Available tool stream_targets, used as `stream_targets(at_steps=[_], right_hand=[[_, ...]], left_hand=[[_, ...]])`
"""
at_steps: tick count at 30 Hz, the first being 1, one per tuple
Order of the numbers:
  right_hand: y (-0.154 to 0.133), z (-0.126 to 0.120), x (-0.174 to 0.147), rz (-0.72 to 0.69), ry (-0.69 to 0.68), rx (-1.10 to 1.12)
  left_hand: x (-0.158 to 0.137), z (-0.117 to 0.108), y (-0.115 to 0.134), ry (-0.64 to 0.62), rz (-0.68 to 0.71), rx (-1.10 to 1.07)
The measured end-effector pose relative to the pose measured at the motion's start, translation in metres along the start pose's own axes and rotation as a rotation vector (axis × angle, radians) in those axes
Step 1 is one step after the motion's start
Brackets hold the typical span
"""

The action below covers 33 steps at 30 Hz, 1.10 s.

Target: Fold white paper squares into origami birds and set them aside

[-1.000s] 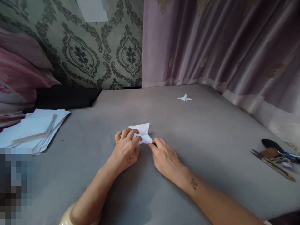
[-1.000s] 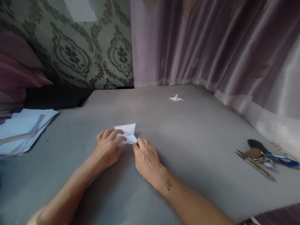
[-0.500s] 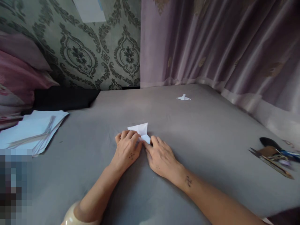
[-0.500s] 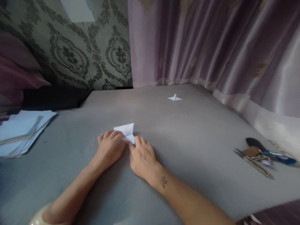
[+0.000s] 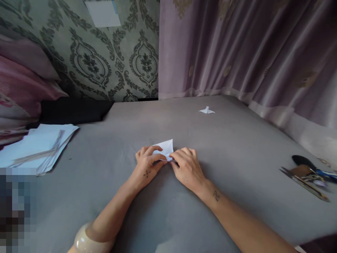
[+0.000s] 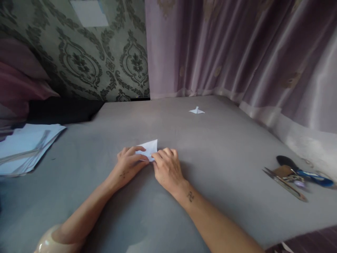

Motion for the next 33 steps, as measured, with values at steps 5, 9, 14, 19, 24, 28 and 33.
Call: stream_targets(at_steps=[5,9,14,19,24,28,33], right_hand=[[-0.007,0.005,-0.005,-0.057,-0.058,-0.176],[-0.010,0.009,-0.006,-0.057,-0.107,-0.234],[-0.011,0.011,-0.003,-0.050,-0.115,-0.249],[-0.004,0.014,0.002,-0.013,-0.098,-0.236],[0.000,0.014,0.006,0.016,-0.095,-0.217],[0.001,0.013,0.010,0.035,-0.099,-0.224],[0.003,0.014,0.013,0.061,-0.074,-0.225]], left_hand=[[-0.002,0.001,0.000,0.032,0.002,0.118],[-0.004,0.003,0.001,-0.007,0.021,0.155],[-0.004,0.007,-0.004,-0.047,-0.021,0.158],[-0.003,0.010,-0.010,-0.094,-0.088,0.087],[0.000,0.011,-0.018,-0.094,-0.155,0.023],[0.001,0.013,-0.023,-0.104,-0.197,0.025],[0.002,0.017,-0.021,-0.145,-0.241,0.079]])
Point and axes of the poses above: each hand's wrist, its own x-axis towards the middle knuckle, its own z-axis out of the palm, y = z × x, the point moved 8 cm from there along x, towards the middle knuckle, and after that the axes turned 1 degree about x, right-handed, at the moved point
